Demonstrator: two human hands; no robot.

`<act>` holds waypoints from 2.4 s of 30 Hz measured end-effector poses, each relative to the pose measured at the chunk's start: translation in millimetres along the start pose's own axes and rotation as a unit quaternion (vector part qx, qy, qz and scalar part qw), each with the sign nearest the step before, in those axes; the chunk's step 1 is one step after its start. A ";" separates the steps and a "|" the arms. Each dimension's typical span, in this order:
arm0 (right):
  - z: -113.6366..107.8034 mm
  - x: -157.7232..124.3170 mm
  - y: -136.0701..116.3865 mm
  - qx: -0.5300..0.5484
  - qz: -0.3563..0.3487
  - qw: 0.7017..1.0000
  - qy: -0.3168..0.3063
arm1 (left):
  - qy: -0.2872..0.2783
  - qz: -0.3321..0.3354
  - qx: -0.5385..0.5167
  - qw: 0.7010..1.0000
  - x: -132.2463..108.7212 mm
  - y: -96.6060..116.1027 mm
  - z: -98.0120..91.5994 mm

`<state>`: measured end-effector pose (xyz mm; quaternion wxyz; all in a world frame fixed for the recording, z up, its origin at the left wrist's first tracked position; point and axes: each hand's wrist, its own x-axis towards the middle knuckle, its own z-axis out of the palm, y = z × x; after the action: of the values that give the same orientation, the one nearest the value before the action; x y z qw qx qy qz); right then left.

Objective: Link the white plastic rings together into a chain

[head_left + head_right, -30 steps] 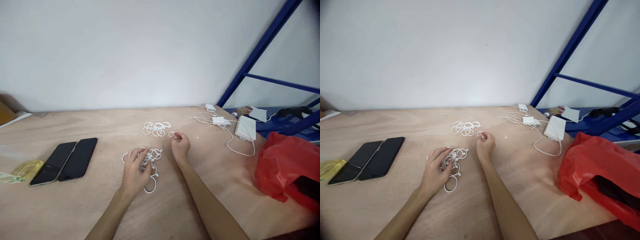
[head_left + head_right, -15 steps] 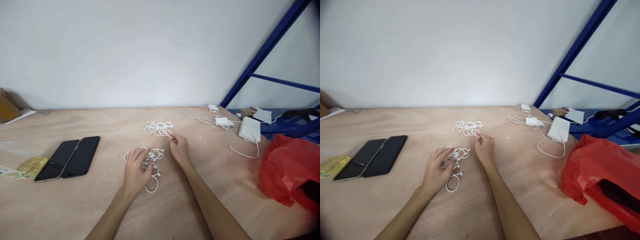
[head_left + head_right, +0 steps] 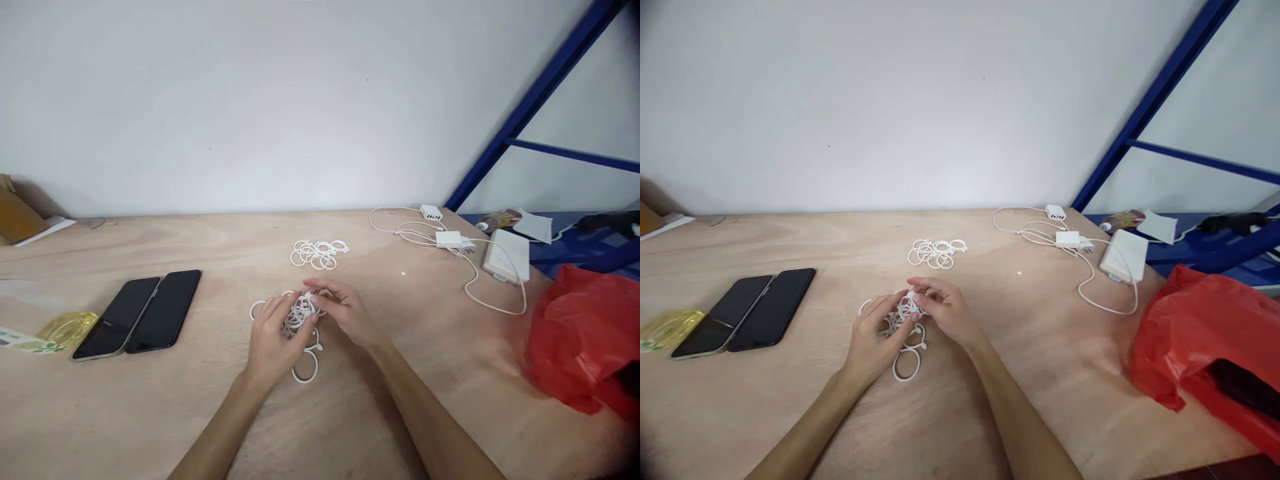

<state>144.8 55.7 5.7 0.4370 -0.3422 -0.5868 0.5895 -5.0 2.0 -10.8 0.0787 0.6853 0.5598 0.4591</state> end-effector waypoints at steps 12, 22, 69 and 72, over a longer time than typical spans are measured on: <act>11.6 -1.2 2.6 0.248 0.121 0.960 -0.053 | 0.081 0.095 0.021 0.992 0.7 4.8 -1.4; 17.4 -0.3 0.3 0.245 0.098 0.962 -0.070 | 0.051 0.081 0.029 0.995 1.2 9.7 -2.8; -51.1 18.9 15.4 -0.484 0.066 0.811 0.322 | -0.015 0.017 0.150 0.988 -3.1 0.1 0.5; -59.4 15.5 7.4 -0.466 0.134 0.803 0.347 | -0.016 0.015 0.145 0.989 -3.1 0.8 0.4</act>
<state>192.5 93.8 -4.4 0.3158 -0.7617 -0.5482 0.1397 -4.0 -0.7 -12.2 -0.0198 0.7049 0.6091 0.3631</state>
